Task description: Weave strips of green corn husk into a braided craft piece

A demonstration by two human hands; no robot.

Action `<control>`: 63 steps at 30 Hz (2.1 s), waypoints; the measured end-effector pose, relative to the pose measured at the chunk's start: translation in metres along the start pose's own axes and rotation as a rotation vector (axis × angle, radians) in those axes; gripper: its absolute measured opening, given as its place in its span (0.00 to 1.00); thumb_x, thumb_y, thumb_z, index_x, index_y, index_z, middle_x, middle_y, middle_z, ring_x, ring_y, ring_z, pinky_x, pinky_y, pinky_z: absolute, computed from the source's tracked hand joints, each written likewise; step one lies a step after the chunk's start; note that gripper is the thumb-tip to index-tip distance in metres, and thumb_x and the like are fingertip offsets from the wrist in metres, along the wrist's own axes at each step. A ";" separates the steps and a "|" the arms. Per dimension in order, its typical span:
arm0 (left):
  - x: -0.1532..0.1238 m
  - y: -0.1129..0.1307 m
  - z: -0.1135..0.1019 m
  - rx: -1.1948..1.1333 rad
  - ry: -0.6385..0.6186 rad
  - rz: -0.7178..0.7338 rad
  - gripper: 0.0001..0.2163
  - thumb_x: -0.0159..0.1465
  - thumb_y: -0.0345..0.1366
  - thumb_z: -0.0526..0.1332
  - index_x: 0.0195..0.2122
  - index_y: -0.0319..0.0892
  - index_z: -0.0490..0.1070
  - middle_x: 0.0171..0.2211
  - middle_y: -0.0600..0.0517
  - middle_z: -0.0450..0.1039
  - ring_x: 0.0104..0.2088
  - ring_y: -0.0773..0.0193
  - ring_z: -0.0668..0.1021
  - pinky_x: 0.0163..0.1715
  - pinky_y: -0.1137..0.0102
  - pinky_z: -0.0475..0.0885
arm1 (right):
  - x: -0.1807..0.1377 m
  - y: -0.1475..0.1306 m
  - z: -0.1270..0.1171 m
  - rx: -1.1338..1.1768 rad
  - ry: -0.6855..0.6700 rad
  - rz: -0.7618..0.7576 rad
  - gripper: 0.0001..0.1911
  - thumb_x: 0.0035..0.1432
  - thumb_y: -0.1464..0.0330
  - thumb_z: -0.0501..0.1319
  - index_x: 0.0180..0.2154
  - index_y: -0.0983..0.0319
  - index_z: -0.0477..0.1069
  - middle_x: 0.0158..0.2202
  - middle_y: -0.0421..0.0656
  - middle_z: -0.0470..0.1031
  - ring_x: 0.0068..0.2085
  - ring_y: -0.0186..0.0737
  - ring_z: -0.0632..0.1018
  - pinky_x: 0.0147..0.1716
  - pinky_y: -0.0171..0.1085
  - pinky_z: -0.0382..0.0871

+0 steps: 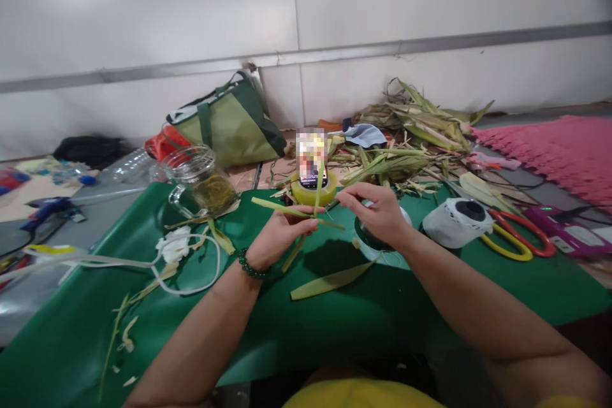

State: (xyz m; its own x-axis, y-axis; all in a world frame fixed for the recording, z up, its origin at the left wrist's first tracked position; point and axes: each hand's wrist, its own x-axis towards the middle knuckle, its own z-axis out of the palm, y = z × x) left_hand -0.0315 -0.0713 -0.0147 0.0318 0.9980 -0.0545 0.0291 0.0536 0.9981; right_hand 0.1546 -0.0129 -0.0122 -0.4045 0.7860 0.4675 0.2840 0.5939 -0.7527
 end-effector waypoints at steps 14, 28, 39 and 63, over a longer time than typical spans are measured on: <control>-0.002 -0.010 0.025 0.604 -0.229 0.273 0.10 0.54 0.27 0.57 0.20 0.39 0.76 0.18 0.53 0.73 0.21 0.66 0.69 0.22 0.74 0.64 | -0.013 -0.011 0.019 -0.084 -0.283 -0.065 0.12 0.56 0.65 0.59 0.23 0.63 0.71 0.23 0.41 0.72 0.25 0.33 0.70 0.26 0.31 0.58; -0.014 0.000 -0.001 0.487 0.466 0.588 0.05 0.54 0.37 0.65 0.23 0.45 0.76 0.22 0.51 0.71 0.28 0.61 0.71 0.37 0.68 0.66 | 0.011 0.025 0.010 0.035 0.038 0.139 0.13 0.59 0.60 0.52 0.26 0.59 0.60 0.22 0.38 0.68 0.25 0.35 0.70 0.28 0.34 0.64; 0.001 -0.009 0.025 0.202 0.028 0.192 0.13 0.56 0.43 0.62 0.35 0.39 0.77 0.22 0.52 0.73 0.25 0.64 0.74 0.29 0.71 0.69 | -0.007 0.003 0.026 0.015 0.045 0.105 0.13 0.58 0.59 0.55 0.26 0.58 0.60 0.20 0.38 0.68 0.22 0.34 0.70 0.24 0.33 0.61; 0.002 -0.004 0.014 0.031 -0.188 -0.181 0.16 0.52 0.45 0.65 0.29 0.35 0.77 0.17 0.56 0.64 0.18 0.74 0.65 0.20 0.76 0.60 | 0.019 0.013 -0.003 0.312 0.160 0.285 0.18 0.48 0.55 0.64 0.33 0.63 0.70 0.15 0.34 0.65 0.18 0.30 0.66 0.17 0.32 0.60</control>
State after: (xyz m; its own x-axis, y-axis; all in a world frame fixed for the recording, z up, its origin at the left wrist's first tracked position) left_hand -0.0174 -0.0696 -0.0194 0.2087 0.9484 -0.2387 0.0820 0.2263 0.9706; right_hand 0.1533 0.0099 -0.0120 -0.2018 0.9418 0.2687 0.0792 0.2891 -0.9540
